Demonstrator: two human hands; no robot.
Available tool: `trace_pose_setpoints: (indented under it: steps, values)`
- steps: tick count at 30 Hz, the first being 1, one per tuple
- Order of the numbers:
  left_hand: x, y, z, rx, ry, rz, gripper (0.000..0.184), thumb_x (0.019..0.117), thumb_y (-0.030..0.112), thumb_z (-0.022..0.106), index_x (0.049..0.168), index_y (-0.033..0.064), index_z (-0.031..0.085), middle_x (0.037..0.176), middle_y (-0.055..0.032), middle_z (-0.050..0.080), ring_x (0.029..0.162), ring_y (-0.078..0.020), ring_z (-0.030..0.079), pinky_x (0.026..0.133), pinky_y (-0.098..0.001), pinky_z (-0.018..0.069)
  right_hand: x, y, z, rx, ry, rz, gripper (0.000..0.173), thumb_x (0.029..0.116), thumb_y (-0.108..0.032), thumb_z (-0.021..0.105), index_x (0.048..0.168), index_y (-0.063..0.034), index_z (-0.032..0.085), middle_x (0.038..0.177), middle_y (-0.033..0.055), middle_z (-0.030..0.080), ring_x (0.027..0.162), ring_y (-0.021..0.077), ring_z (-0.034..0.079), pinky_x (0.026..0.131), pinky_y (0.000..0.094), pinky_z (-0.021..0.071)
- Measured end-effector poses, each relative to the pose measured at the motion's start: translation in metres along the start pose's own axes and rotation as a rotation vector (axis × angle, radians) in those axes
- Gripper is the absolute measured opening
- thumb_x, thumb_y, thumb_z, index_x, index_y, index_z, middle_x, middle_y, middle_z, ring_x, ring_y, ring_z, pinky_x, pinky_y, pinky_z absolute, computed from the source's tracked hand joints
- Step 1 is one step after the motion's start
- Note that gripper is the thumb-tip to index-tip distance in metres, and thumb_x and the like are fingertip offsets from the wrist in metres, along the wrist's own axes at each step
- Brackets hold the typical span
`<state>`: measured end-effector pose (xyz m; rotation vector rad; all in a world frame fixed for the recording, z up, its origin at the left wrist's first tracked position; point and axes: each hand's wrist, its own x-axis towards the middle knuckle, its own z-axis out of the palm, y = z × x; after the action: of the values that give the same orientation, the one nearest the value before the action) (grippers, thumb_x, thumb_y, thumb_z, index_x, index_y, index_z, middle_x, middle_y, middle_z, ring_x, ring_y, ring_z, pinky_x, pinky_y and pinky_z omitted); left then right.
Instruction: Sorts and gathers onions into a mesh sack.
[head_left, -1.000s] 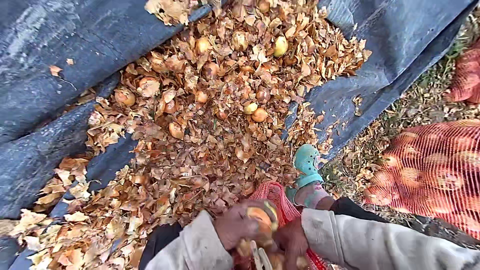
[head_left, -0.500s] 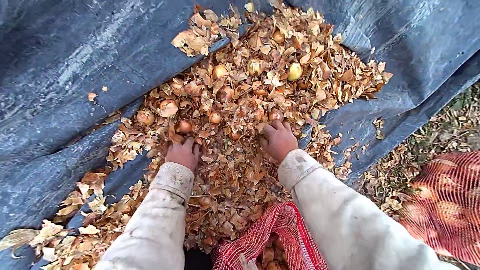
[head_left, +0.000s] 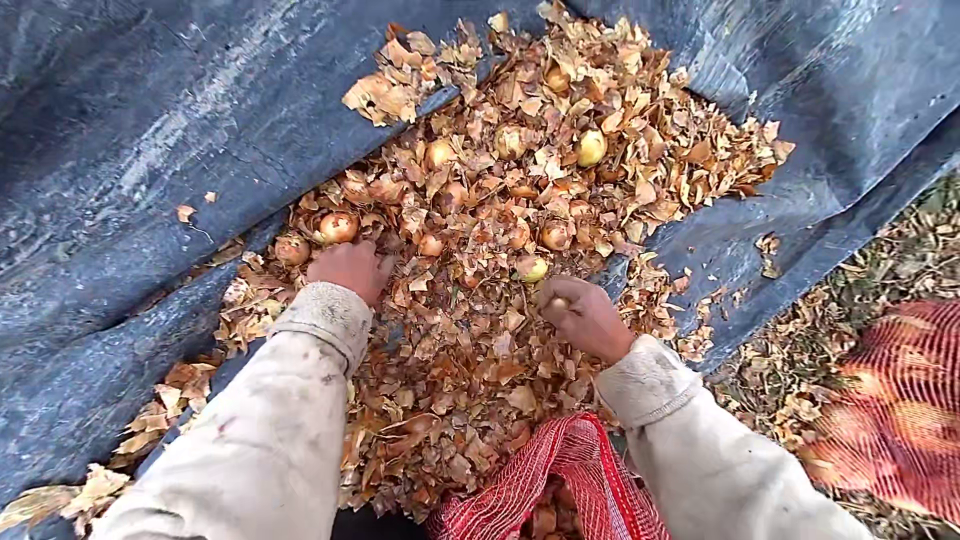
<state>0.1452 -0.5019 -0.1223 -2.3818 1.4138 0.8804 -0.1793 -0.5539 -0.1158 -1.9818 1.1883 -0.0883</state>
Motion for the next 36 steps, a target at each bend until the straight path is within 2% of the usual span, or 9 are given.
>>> trace_pose_setpoints:
  steps: [5,9,13,16,21,23,26,33,36]
  values:
    - [-0.040,0.007,0.060,0.071,-0.141,0.092,0.066,0.1005,0.042,0.062,0.154,0.0083,0.043,0.128,-0.0292,0.065,0.113,-0.0512,0.065,0.090,-0.0680,0.0515,0.056,-0.021,-0.002,-0.427,-0.139,0.481,0.047,0.1002,-0.041,0.060,0.142,-0.0210,0.059,0.109,0.0216,0.072,0.103,0.0437,0.070,0.083,0.0653,0.0537]
    - [-0.078,-0.019,0.077,-0.026,-0.051,0.209,0.072,0.0969,0.035,0.069,0.160,0.0180,0.038,0.132,-0.0225,0.066,0.106,-0.0449,0.070,0.085,-0.0633,0.0550,0.053,-0.014,0.004,-0.531,-0.271,0.539,0.056,0.0930,-0.053,0.070,0.132,-0.0137,0.063,0.110,0.0246,0.071,0.103,0.0474,0.068,0.080,0.0670,0.0532]
    - [-0.051,-0.034,0.033,-0.200,0.356,0.289,0.056,0.0911,0.027,0.078,0.137,-0.0011,0.060,0.125,-0.0291,0.066,0.097,-0.0507,0.070,0.077,-0.0683,0.0554,0.023,0.001,0.007,-0.599,-0.436,0.523,0.047,0.0958,-0.043,0.069,0.132,-0.0128,0.062,0.112,0.0220,0.071,0.106,0.0442,0.069,0.084,0.0632,0.0545]
    - [-0.008,-0.031,-0.025,-0.203,0.292,0.115,0.061,0.0958,0.032,0.073,0.141,-0.0032,0.053,0.137,-0.0309,0.058,0.114,-0.0534,0.063,0.093,-0.0719,0.0479,0.008,-0.005,-0.001,-0.491,-0.487,0.460,0.043,0.0957,-0.044,0.069,0.121,-0.0096,0.067,0.104,0.0199,0.071,0.098,0.0404,0.070,0.082,0.0616,0.0552]
    - [0.035,-0.023,-0.024,-0.158,0.077,0.074,0.060,0.0935,0.046,0.073,0.140,0.0113,0.059,0.152,-0.0291,0.044,0.115,-0.0561,0.059,0.090,-0.0754,0.0464,0.012,-0.040,-0.021,-0.397,-0.387,0.233,0.044,0.0963,-0.049,0.065,0.115,-0.0095,0.068,0.086,0.0125,0.071,0.082,0.0320,0.071,0.073,0.0564,0.0553]
    - [0.035,-0.020,-0.015,-0.176,0.002,0.060,0.061,0.0927,0.049,0.073,0.141,0.0141,0.059,0.154,-0.0310,0.039,0.119,-0.0586,0.056,0.091,-0.0771,0.0444,0.025,-0.046,-0.017,-0.384,-0.318,0.102,0.042,0.0936,-0.048,0.070,0.113,-0.0104,0.070,0.098,0.0107,0.072,0.088,0.0299,0.071,0.075,0.0547,0.0564]
    - [0.031,-0.023,-0.004,-0.246,-0.030,0.048,0.062,0.0928,0.047,0.074,0.141,0.0114,0.060,0.158,-0.0325,0.031,0.125,-0.0593,0.051,0.094,-0.0777,0.0424,0.042,-0.058,-0.001,-0.452,-0.457,-0.030,0.050,0.0911,-0.049,0.073,0.119,-0.0087,0.072,0.147,0.0130,0.054,0.127,0.0358,0.057,0.099,0.0556,0.0515]
    - [-0.027,-0.067,0.026,-0.510,0.346,0.300,0.051,0.0843,0.027,0.083,0.127,0.0032,0.069,0.151,-0.0297,0.044,0.132,-0.0523,0.048,0.102,-0.0716,0.0409,0.059,-0.069,0.046,-0.431,-0.625,-0.214,0.047,0.0939,-0.045,0.072,0.121,-0.0070,0.072,0.160,0.0089,0.044,0.135,0.0371,0.052,0.103,0.0566,0.0484]
    - [-0.076,-0.074,0.048,-0.850,0.420,0.254,0.066,0.0802,0.047,0.069,0.130,0.0043,0.066,0.155,-0.0159,0.046,0.130,-0.0257,0.056,0.102,-0.0461,0.0498,0.072,-0.046,0.036,-0.068,-0.477,-0.138,0.041,0.0932,-0.036,0.076,0.119,-0.0042,0.073,0.154,0.0172,0.049,0.133,0.0326,0.056,0.108,0.0525,0.0469]
